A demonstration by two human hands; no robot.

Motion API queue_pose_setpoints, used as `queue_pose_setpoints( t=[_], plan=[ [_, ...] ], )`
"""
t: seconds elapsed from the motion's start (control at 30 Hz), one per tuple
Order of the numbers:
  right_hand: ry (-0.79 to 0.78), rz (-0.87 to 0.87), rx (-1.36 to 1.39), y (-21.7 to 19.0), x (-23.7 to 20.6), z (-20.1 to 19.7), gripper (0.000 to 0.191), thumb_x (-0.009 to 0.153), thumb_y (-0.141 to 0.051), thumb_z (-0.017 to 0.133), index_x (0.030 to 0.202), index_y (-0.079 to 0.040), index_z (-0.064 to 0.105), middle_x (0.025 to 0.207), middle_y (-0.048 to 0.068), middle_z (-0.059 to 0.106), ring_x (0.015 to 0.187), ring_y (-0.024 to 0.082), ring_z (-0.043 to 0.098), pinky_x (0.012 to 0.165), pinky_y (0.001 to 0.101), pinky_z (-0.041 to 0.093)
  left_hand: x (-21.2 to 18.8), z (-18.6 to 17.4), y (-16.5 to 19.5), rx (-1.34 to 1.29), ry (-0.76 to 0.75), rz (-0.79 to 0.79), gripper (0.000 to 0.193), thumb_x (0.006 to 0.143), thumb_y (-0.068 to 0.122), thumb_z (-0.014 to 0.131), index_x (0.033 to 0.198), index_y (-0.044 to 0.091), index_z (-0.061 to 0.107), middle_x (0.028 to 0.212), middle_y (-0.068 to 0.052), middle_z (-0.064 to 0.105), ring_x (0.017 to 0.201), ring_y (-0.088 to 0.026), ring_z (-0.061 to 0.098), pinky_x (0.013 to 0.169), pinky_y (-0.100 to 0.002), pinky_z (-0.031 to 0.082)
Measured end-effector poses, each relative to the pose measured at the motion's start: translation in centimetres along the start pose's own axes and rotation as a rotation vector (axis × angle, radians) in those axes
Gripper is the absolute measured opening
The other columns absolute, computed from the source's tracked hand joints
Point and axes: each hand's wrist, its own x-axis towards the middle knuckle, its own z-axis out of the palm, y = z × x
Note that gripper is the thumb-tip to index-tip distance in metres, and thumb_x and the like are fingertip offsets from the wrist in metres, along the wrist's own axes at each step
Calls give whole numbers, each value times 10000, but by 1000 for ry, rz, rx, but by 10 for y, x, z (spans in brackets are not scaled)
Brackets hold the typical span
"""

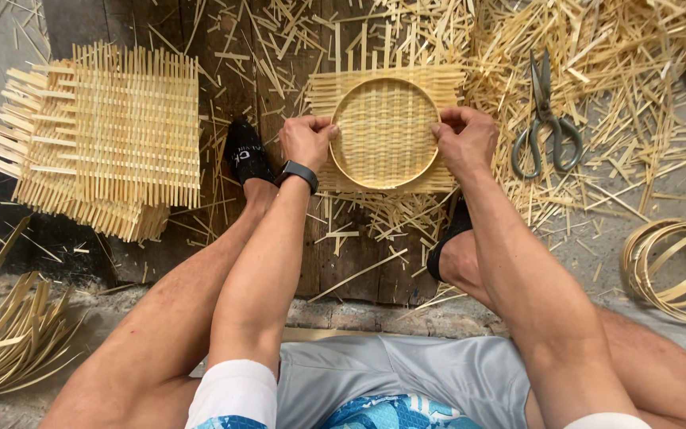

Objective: The person sits on the floor assembling woven bamboo baskets. They trim the edges of a square woven bamboo mat with scissors, bend the mat around a round wooden mold, secure a bamboo rim ring around it, and place the finished basket onto a stack of completed baskets.

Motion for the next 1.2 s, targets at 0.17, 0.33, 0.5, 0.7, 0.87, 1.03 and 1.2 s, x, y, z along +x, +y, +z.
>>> queue_pose_setpoints(
  t=[0.17, 0.33, 0.5, 0.7, 0.87, 1.03, 1.2],
  plan=[
    [-34, 14, 42, 16, 8, 3, 200, 813, -138, 819, 1004, -85, 791, 909, 40, 782, 795, 122, 748, 739, 300, 613, 1, 0, -1, -14, -38, -84, 222, 735, 163, 876, 950, 118, 843, 863, -64, 816, 760, -162, 790, 754, -312, 632],
    [52, -127, -79, 35, 23, 4, 411, 716, -169, 969, 1015, -23, 728, 1010, 134, 695, 859, 175, 684, 749, 349, 575, 11, -10, -11, -114, -134, -166, 588, 731, 139, 901, 1250, 38, 645, 1183, -113, 697, 1064, -222, 671, 936, -406, 513],
    [-257, 286, 270, 43, 26, 0, 238, 870, -177, 820, 986, 6, 721, 892, 106, 738, 730, 151, 666, 668, 288, 587, 18, -15, -28, -500, -388, -420, 458, 768, 176, 864, 1137, -45, 709, 1018, -157, 777, 961, -209, 718, 924, -430, 566],
    [-150, 237, 355, 36, 17, 2, 165, 854, -123, 809, 946, -10, 730, 875, 99, 750, 736, 133, 723, 663, 254, 630, 20, -9, -28, -481, -340, -372, 498, 750, 152, 879, 1163, -12, 654, 978, -165, 798, 886, -181, 746, 808, -332, 534],
    [-142, 166, 323, 25, 11, -4, 168, 851, -131, 827, 950, -26, 741, 874, 89, 757, 741, 127, 717, 658, 250, 608, 12, -9, -17, -311, -182, -326, 647, 721, 144, 931, 1245, -23, 590, 1008, -149, 753, 906, -173, 737, 828, -361, 583],
    [112, -215, -99, 12, -5, -2, 223, 781, -91, 875, 929, -1, 735, 869, 130, 726, 740, 195, 681, 673, 332, 600, 0, -4, -1, 113, 75, 18, 418, 666, 148, 959, 1017, 33, 764, 973, -117, 752, 842, -191, 723, 779, -342, 599],
    [24, -78, -64, 6, -8, 1, 87, 870, -107, 800, 953, -89, 783, 867, 49, 778, 748, 128, 728, 718, 291, 607, 3, 1, 10, 42, -39, -147, 113, 738, 102, 869, 839, 106, 819, 807, -52, 797, 714, -149, 764, 724, -308, 631]
  ],
)
